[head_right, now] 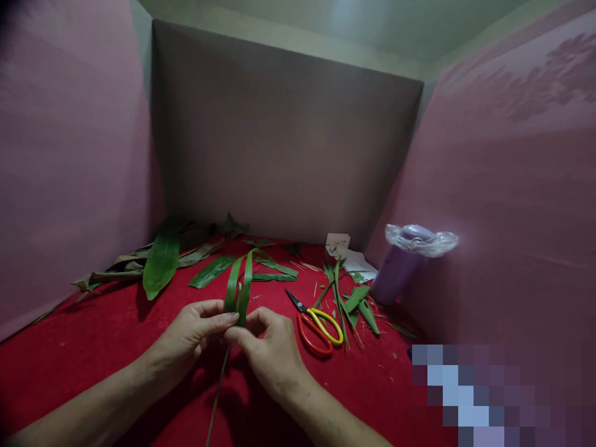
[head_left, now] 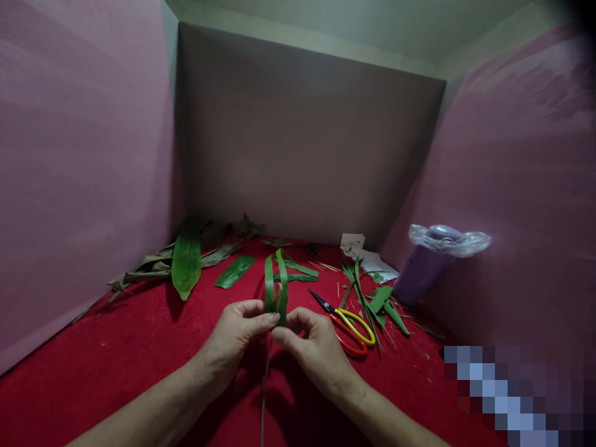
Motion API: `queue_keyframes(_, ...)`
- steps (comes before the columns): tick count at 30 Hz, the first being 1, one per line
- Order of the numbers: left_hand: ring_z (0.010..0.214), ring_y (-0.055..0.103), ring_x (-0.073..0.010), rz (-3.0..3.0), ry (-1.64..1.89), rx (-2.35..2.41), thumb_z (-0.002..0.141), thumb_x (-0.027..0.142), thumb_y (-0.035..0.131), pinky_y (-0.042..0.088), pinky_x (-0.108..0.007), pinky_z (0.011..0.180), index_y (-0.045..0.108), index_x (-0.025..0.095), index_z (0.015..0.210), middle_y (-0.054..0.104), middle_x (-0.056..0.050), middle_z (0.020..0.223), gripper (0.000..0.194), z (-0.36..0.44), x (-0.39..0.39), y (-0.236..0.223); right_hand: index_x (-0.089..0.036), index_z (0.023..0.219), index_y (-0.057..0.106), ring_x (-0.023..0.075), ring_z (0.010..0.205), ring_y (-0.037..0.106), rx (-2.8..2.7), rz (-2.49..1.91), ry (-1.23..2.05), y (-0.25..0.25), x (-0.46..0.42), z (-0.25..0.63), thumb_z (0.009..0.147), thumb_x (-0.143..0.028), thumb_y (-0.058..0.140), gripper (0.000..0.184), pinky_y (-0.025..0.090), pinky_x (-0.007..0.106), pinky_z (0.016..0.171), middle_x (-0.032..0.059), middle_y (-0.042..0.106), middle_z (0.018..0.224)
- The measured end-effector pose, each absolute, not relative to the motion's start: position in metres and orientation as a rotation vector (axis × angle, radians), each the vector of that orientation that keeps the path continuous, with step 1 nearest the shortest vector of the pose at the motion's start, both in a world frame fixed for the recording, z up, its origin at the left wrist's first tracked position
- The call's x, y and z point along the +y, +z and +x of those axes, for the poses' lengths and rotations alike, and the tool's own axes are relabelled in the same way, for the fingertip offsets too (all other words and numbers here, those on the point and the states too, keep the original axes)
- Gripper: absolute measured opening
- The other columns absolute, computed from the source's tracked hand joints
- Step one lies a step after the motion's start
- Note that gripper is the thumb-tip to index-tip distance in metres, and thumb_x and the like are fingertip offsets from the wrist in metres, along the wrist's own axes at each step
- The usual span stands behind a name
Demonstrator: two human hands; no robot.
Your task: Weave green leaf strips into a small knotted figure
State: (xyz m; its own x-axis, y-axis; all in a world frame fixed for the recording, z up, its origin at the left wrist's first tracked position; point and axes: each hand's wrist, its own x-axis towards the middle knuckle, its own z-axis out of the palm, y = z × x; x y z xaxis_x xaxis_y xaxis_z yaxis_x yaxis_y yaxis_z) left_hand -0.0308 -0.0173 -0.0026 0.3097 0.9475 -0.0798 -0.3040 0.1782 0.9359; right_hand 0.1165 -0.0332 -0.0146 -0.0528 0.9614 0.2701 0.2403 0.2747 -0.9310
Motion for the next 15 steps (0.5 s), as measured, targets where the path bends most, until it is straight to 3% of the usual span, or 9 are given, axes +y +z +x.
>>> queue_keyframes(2,0.049,0.053,-0.0083,1.027,1.035,0.868,0.064,0.024,0.073,0.040,-0.019,0.050,0.068,0.013,0.069,0.065,-0.002,0.058,0.013,-0.032,-0.016,-0.002,-0.015,0.063,0.059,0.0107,0.054,0.047,-1.434,-1.157,0.851,-0.009,-0.028,0.124,0.078,-0.047,0.055,0.036,0.039,0.022,0.050,-0.0004,0.054,0.057)
queue_keyframes(4,0.048,0.052,-0.0078,1.049,0.995,0.884,0.064,0.023,0.073,0.039,-0.018,0.049,0.069,0.012,0.069,0.065,-0.002,0.058,0.013,-0.031,-0.017,-0.001,-0.014,0.071,0.061,0.0118,0.054,0.049,-1.313,-1.122,1.015,-0.005,-0.022,0.130,0.077,-0.055,0.051,0.043,0.037,0.021,0.041,0.0020,0.056,0.064)
queue_keyframes(7,0.052,0.056,-0.0113,1.048,0.910,0.841,0.063,0.023,0.073,0.042,-0.021,0.053,0.071,0.012,0.074,0.068,-0.005,0.062,0.015,-0.029,-0.019,-0.001,-0.014,0.081,0.061,0.0131,0.065,0.053,-1.240,-0.963,1.254,-0.002,-0.016,0.135,0.073,-0.051,0.059,0.038,0.040,0.020,0.044,0.0039,0.058,0.077)
queue_keyframes(15,0.050,0.055,-0.0097,1.041,0.863,0.858,0.062,0.022,0.075,0.041,-0.021,0.052,0.068,0.012,0.064,0.065,-0.003,0.057,0.012,-0.028,-0.019,-0.008,-0.016,0.066,0.056,0.0068,0.051,0.042,-1.244,-0.853,1.277,-0.003,-0.020,0.134,0.069,-0.037,0.067,0.024,0.036,0.019,0.047,-0.0045,0.051,0.059)
